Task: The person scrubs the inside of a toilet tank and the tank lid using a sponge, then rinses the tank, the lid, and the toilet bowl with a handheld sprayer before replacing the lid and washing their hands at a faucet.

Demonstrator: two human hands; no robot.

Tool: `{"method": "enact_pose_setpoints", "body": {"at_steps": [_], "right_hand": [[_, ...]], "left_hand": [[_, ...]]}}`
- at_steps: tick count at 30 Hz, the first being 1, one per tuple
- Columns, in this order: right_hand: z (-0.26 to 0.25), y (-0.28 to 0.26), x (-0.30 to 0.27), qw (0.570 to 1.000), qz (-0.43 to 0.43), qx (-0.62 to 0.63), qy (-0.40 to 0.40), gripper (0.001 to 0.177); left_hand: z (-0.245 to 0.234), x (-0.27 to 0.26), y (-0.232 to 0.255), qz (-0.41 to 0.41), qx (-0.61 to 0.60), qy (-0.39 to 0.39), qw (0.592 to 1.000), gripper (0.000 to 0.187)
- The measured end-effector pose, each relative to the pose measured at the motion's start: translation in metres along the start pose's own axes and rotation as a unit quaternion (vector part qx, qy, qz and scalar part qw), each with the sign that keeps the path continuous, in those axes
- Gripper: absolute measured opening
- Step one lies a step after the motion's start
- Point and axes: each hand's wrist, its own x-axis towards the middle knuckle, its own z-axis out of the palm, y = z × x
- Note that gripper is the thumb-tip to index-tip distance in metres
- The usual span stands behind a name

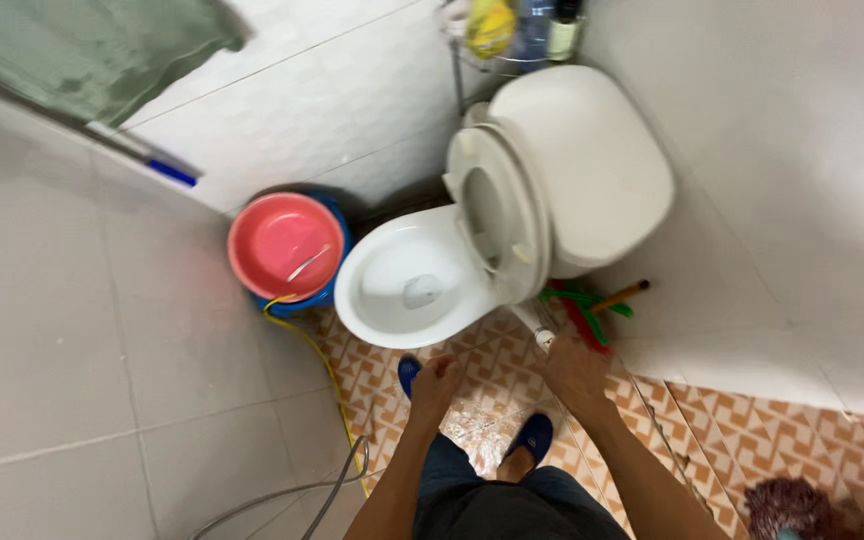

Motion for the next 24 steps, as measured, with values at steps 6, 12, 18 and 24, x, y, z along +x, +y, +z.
{"method": "enact_pose_setpoints", "body": {"at_steps": [6,12,18,24], "right_hand": [[0.028,-0.098,0.039,0.991,-0.069,-0.092,0.062,0.033],[0.086,-0.262,0.081,0.959,-0.209,-0.181,-0.058,0.028],[0.190,-0.387,0.148,0.919,-0.356,-0.160,-0.047,0.015],[0.138,-0.441,0.318,0.947,-0.233,-0.218,-0.018,0.015]], "left_hand": [[-0.073,0.035,-0.006,-0.079,-0.050,0.038,0.995,0.047],[-0.159,0.113,-0.078,-0.155,0.009,0.123,0.980,0.042],[-0.228,0.169,-0.154,-0.111,0.068,0.120,0.984,0.041],[-0.249,0.196,-0.145,-0.196,-0.129,0.103,0.967,0.041]]}}
